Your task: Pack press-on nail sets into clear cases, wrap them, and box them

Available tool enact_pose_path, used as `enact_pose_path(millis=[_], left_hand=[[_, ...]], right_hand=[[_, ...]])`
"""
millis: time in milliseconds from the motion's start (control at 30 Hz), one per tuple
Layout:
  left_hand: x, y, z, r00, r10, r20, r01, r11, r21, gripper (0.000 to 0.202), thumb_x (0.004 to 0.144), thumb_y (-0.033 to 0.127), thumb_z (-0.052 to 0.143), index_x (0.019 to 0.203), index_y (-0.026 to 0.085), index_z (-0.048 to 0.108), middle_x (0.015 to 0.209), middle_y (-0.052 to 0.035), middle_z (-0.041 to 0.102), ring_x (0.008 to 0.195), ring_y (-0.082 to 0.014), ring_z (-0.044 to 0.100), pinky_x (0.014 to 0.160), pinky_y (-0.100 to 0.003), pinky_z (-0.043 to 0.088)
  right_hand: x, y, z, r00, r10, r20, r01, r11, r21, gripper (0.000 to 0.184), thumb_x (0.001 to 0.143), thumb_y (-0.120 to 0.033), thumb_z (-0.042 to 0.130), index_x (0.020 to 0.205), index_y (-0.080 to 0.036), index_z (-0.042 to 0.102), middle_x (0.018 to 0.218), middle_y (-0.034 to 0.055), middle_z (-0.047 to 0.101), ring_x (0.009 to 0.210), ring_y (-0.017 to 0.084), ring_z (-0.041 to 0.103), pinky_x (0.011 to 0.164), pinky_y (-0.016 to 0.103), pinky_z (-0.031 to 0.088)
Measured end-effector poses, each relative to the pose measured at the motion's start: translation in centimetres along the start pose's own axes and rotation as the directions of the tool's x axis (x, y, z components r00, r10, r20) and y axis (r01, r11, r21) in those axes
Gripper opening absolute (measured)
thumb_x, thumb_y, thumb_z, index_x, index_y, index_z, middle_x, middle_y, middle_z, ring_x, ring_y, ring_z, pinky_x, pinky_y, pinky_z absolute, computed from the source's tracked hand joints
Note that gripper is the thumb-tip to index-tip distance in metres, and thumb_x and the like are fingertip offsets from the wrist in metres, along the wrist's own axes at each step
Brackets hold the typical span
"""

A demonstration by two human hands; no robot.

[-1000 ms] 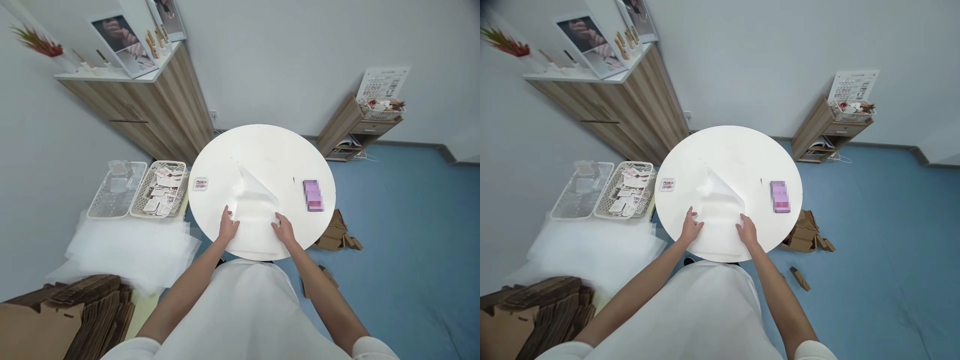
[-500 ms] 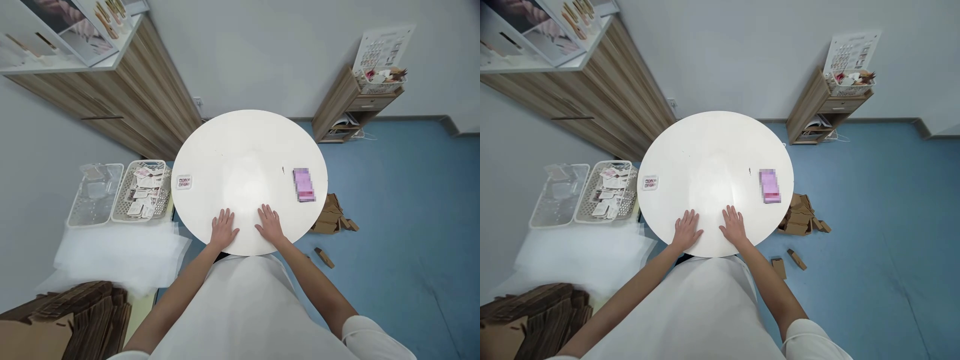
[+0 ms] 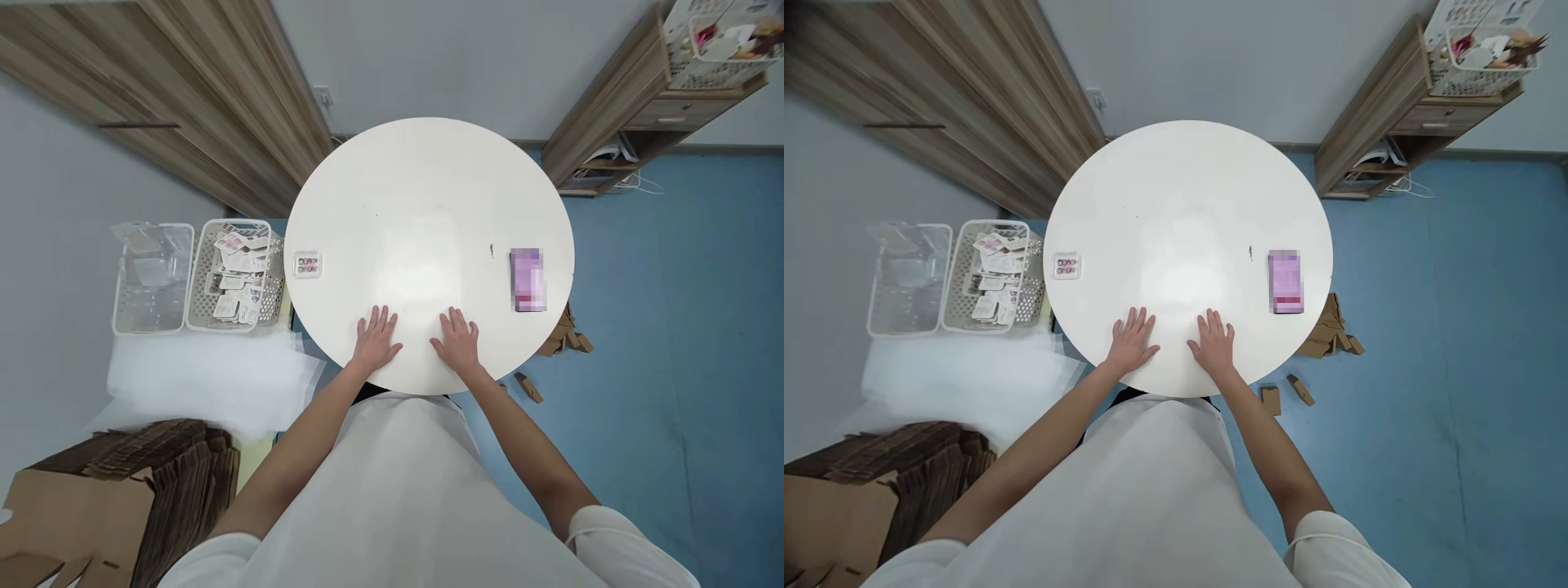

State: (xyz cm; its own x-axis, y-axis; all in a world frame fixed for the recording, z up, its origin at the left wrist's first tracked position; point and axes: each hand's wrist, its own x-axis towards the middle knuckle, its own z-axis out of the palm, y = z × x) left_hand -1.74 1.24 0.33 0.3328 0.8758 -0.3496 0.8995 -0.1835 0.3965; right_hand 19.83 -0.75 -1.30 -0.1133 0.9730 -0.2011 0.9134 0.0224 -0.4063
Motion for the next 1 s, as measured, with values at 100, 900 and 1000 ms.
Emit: enact_pose_path(millis=[100,900,1000], left_hand=[[-0.3,-0.3,-0.2,1.000,0.021,-0.009,-0.021,0.999,-0.042,0.065,0.076,0.041,0.050,0.134,0.021,0.027,0.145,-0.0087,0.012,0.133,-0.0289,-0.001,0.102,-0.053,-0.001],[4.9,-19.1,-6.5,0.838,-0.501,-0.215,0.116,0.550,-0.827,0.074,0.066,0.006,0.048,0.134,0.018,0.021,0.138,-0.0067,0.030,0.127,-0.0216,0.027,0.105,-0.038,0.024],[4.2,-17.9,-6.6,0.845,-0.497,-0.196,0.110,0.522,-0.846,0.072,0.066,0.006,0.047,0.134,0.019,0.024,0.137,-0.0062,0.032,0.126,-0.0217,0.030,0.103,-0.037,0.029]], right_hand=[[-0.1,-0.8,-0.1,0.999,0.041,-0.029,-0.041,0.999,0.004,0.054,0.078,-0.040,0.047,0.126,-0.017,0.035,0.141,0.0172,0.023,0.130,0.032,0.017,0.097,0.055,0.013],[16.5,-23.2,5.8,0.950,-0.028,0.311,-0.254,0.509,0.822,0.065,0.065,-0.010,0.049,0.128,-0.021,0.035,0.134,0.0034,0.038,0.123,0.021,0.037,0.097,0.039,0.038],[15.6,-22.3,5.6,0.954,-0.016,0.299,-0.251,0.501,0.828,0.063,0.064,-0.009,0.049,0.125,-0.021,0.039,0.131,0.0037,0.042,0.120,0.021,0.040,0.098,0.040,0.037]])
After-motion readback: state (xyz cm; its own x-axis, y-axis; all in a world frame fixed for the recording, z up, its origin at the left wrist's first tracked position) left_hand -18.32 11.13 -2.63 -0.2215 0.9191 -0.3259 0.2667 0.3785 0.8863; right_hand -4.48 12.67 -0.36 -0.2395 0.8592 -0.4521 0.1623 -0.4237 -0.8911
